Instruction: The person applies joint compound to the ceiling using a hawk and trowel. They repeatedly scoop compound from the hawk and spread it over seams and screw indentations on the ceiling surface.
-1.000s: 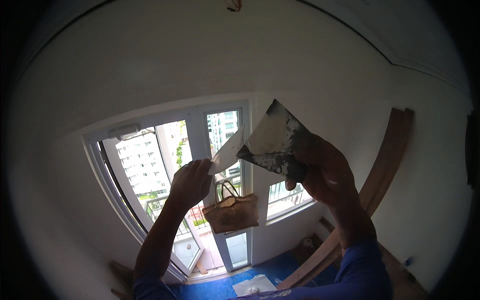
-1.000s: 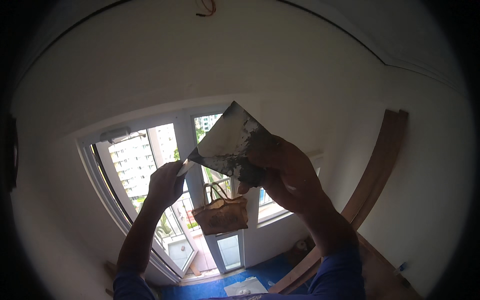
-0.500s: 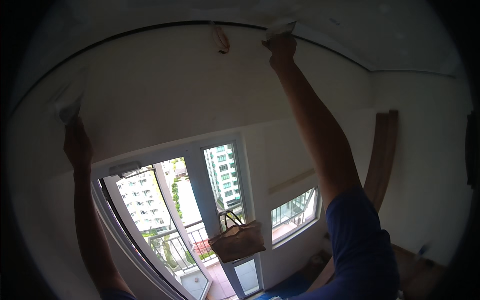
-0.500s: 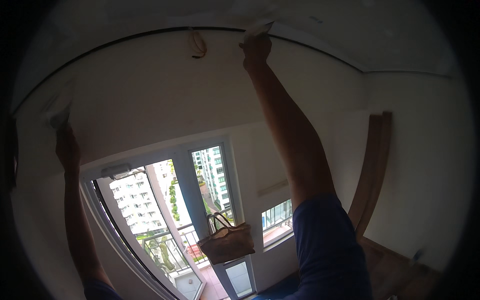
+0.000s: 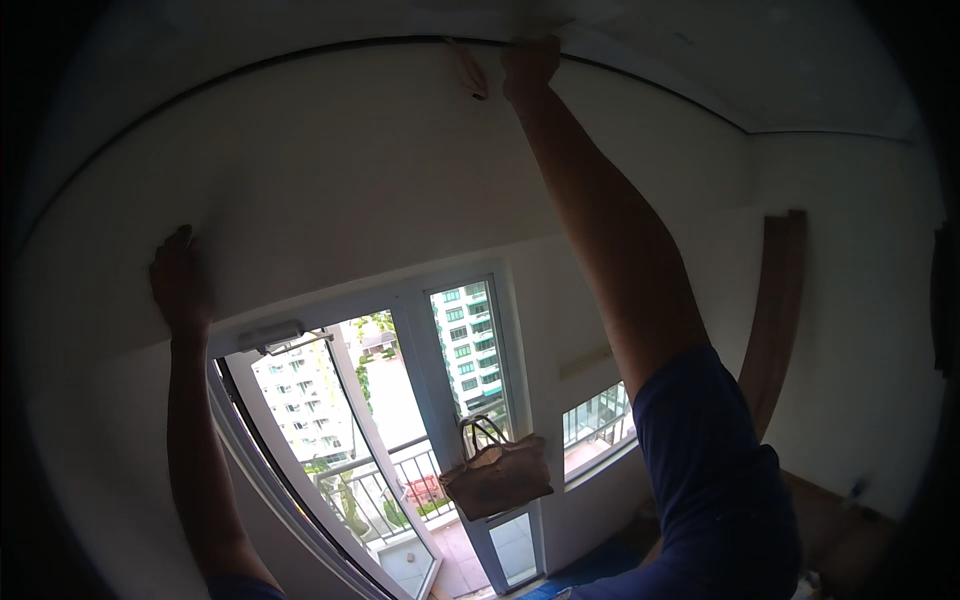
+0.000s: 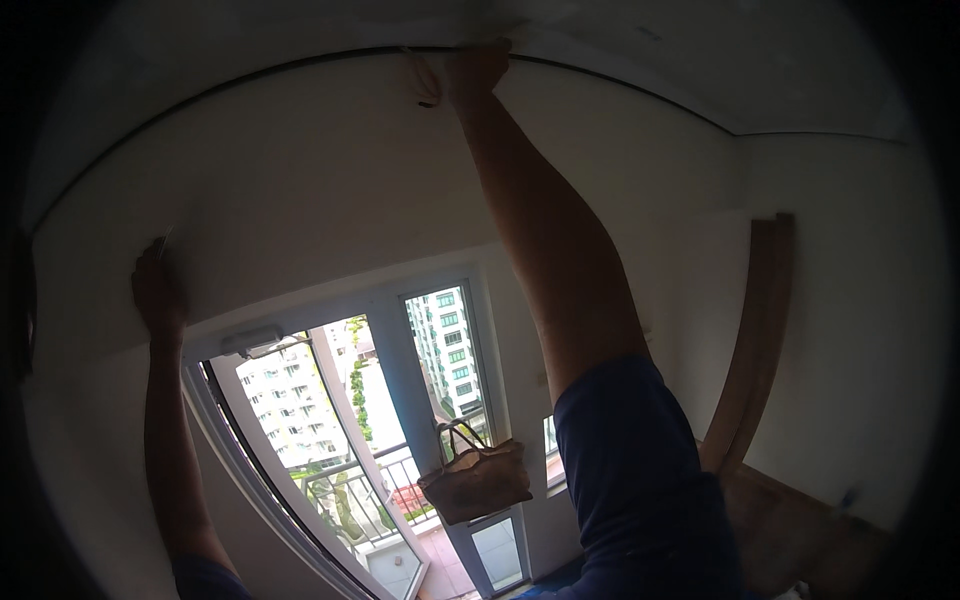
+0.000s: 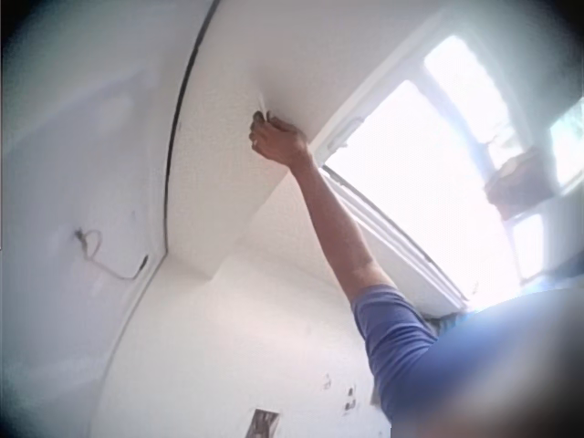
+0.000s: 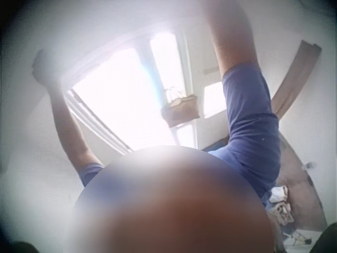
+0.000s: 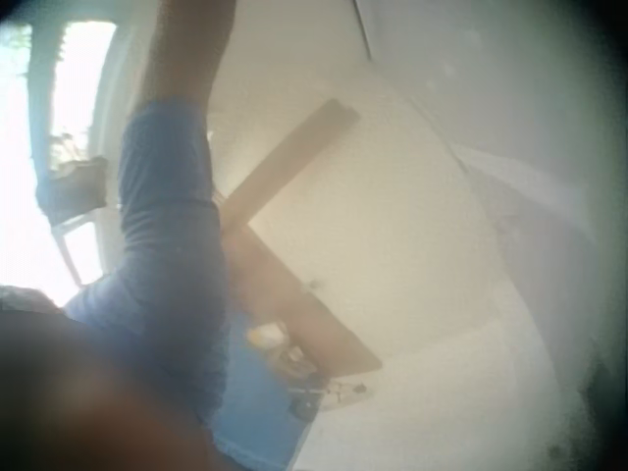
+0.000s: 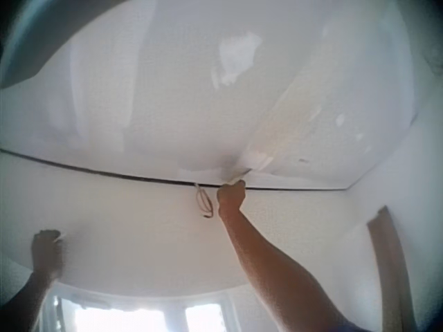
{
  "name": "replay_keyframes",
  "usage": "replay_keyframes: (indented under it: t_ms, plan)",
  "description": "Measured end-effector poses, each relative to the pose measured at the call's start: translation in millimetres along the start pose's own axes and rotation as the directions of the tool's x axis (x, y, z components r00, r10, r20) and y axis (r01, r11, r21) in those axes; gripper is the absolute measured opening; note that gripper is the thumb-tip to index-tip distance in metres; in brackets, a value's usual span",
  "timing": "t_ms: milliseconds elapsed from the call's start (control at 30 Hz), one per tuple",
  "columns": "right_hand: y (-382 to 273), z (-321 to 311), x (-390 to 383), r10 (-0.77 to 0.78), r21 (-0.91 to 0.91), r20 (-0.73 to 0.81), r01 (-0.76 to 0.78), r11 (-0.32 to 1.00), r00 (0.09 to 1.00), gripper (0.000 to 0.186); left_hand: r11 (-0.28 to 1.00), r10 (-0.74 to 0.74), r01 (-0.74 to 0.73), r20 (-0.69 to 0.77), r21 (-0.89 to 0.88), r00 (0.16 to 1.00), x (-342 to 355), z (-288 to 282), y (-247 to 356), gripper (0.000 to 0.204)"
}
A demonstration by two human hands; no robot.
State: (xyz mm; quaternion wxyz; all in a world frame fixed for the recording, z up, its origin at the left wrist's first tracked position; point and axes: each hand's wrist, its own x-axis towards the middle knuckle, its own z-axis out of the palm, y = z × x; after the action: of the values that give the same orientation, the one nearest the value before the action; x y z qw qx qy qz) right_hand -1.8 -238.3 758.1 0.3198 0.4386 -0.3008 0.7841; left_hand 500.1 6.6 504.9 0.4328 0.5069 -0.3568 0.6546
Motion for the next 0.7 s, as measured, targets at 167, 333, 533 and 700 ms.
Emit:
replay_keyframes:
  t_ms: [167,333,533,700]
  plan:
    - [-59,60,-11,-0.162,-0.11,-0.157,0.145,0.983,0.974,0.005,0.999,0.048,-0.048,0.043,0.015,0.998,2,-10,7,0.032]
    - [-177,78,-50,0.068,0.142,-0.102,-0.053,0.988,0.992,0.052,0.995,0.071,-0.071,0.005,-0.065,0.997,0,-7,2,0.033]
    - [-238,-25,-87,0.272,0.609,0.331,-0.424,0.67,0.904,0.051,0.996,0.085,-0.086,-0.016,-0.033,0.996,-2,0,-4,0.032]
    - [-209,-128,-132,0.155,0.851,0.437,-0.464,0.246,0.886,0.039,0.999,0.037,-0.036,0.046,-0.022,0.998,1,4,-4,0.029]
